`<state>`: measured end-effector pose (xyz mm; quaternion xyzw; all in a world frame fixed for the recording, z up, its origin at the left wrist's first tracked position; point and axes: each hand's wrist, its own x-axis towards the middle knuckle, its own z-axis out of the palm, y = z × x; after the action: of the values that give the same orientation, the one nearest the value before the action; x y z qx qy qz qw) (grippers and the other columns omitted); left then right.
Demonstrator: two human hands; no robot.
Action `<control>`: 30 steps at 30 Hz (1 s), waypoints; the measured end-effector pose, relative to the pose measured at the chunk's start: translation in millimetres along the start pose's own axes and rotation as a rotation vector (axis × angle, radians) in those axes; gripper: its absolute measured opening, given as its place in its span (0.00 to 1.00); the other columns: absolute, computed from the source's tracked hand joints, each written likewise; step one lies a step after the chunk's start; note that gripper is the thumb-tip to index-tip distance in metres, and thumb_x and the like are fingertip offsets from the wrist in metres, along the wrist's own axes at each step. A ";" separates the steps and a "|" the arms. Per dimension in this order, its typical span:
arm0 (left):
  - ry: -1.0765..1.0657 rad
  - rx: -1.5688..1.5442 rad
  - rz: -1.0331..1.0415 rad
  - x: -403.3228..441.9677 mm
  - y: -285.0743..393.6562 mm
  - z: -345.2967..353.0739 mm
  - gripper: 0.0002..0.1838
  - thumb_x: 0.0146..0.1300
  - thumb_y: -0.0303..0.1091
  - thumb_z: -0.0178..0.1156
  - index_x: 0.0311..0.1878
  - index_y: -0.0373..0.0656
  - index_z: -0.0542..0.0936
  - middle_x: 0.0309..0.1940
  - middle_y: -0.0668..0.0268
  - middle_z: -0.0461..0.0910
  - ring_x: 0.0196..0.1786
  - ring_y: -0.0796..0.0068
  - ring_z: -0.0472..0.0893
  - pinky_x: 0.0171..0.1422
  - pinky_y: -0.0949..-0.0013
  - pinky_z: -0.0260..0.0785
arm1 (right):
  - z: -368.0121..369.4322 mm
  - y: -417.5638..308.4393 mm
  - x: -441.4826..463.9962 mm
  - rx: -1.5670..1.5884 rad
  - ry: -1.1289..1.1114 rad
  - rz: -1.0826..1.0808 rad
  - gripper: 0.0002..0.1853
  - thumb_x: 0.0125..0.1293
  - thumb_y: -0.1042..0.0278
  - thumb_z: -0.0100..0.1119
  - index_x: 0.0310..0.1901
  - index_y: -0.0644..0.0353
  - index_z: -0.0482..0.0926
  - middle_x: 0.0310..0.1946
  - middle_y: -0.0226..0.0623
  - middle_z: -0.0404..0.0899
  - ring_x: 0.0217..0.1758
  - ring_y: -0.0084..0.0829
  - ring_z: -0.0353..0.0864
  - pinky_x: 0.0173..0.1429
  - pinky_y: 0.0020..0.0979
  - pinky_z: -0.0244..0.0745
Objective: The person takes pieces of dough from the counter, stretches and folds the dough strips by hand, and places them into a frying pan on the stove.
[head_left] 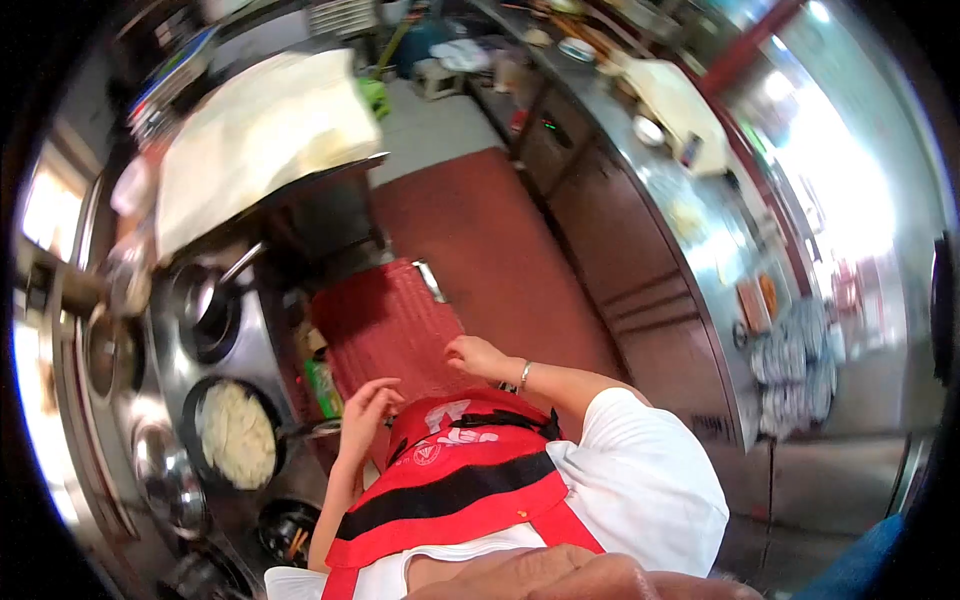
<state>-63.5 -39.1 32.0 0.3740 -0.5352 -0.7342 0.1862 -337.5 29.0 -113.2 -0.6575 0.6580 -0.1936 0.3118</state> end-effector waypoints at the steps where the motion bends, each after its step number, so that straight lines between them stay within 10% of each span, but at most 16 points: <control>1: -0.108 0.034 -0.027 16.5 -3.2 27.6 0.14 0.70 0.34 0.50 0.54 0.39 0.77 0.36 0.69 0.81 0.38 0.84 0.76 0.41 0.79 0.67 | -12.5 24.3 -28.7 0.009 0.041 0.039 0.13 0.60 0.63 0.58 0.42 0.62 0.78 0.41 0.47 0.79 0.48 0.46 0.77 0.54 0.42 0.72; 12: -0.561 0.215 -0.130 143.5 -11.3 329.3 0.15 0.70 0.35 0.52 0.54 0.38 0.77 0.39 0.67 0.82 0.40 0.83 0.76 0.45 0.79 0.67 | -140.5 223.7 -309.2 0.133 0.558 0.731 0.14 0.58 0.63 0.61 0.42 0.61 0.82 0.41 0.45 0.82 0.46 0.42 0.81 0.53 0.38 0.76; 21: -0.942 0.488 -0.089 230.8 -18.2 485.1 0.12 0.69 0.33 0.52 0.49 0.39 0.80 0.35 0.70 0.80 0.36 0.85 0.74 0.42 0.78 0.67 | -284.8 366.9 -433.8 0.889 1.579 0.994 0.25 0.65 0.61 0.60 0.61 0.62 0.69 0.46 0.33 0.77 0.42 0.22 0.77 0.43 0.22 0.75; 30: -0.984 0.474 -0.169 359.3 -1.1 593.2 0.13 0.70 0.34 0.51 0.52 0.39 0.78 0.41 0.67 0.82 0.42 0.82 0.78 0.47 0.77 0.69 | -401.5 568.2 -460.4 1.526 1.957 1.018 0.33 0.63 0.59 0.63 0.64 0.64 0.61 0.61 0.55 0.63 0.56 0.50 0.71 0.51 0.46 0.75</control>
<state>-741.2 102.8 -7.2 0.0603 -0.6779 -0.6940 -0.2348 -1054.8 454.9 -125.9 0.4036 0.5070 -0.7606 0.0394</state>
